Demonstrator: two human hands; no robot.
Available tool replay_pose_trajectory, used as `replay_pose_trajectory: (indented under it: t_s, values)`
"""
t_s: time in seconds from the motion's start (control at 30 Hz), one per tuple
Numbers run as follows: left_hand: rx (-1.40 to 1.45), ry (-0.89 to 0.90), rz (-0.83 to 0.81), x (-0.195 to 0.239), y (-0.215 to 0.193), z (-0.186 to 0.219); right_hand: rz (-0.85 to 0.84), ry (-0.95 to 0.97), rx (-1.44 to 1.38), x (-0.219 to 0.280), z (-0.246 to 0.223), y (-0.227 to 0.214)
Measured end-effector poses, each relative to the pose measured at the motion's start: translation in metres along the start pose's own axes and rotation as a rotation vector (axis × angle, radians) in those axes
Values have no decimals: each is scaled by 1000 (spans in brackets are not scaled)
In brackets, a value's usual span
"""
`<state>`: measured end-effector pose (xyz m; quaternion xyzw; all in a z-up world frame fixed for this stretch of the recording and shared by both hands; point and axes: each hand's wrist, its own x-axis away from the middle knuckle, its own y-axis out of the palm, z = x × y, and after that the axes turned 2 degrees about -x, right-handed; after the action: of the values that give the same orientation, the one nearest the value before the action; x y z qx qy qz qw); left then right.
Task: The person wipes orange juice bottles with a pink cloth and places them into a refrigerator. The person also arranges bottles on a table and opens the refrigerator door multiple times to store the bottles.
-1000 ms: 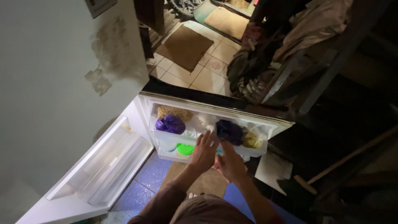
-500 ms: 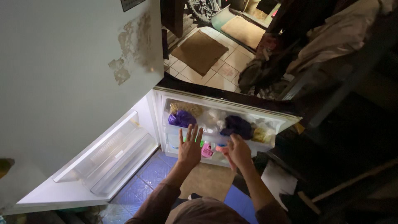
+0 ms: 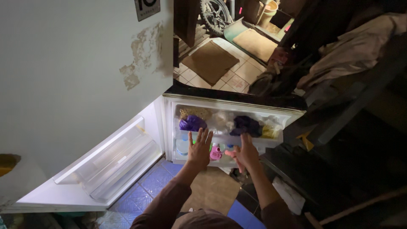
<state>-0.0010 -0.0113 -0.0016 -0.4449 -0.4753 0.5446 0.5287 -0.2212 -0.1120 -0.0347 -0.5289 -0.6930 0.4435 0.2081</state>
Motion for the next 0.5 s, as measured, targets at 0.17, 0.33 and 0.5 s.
replay_pose_trajectory:
  t_s: [0.17,0.33,0.5]
  values:
    - [78,43,68,-2,8,-7,77,-107,-12,-12,29,23]
    - [43,28,93,16,13,-16,174,-239,-30,-17,43,44]
    - [200,-104,-30,46,7,-31,382,-328,-94,-19,24,48]
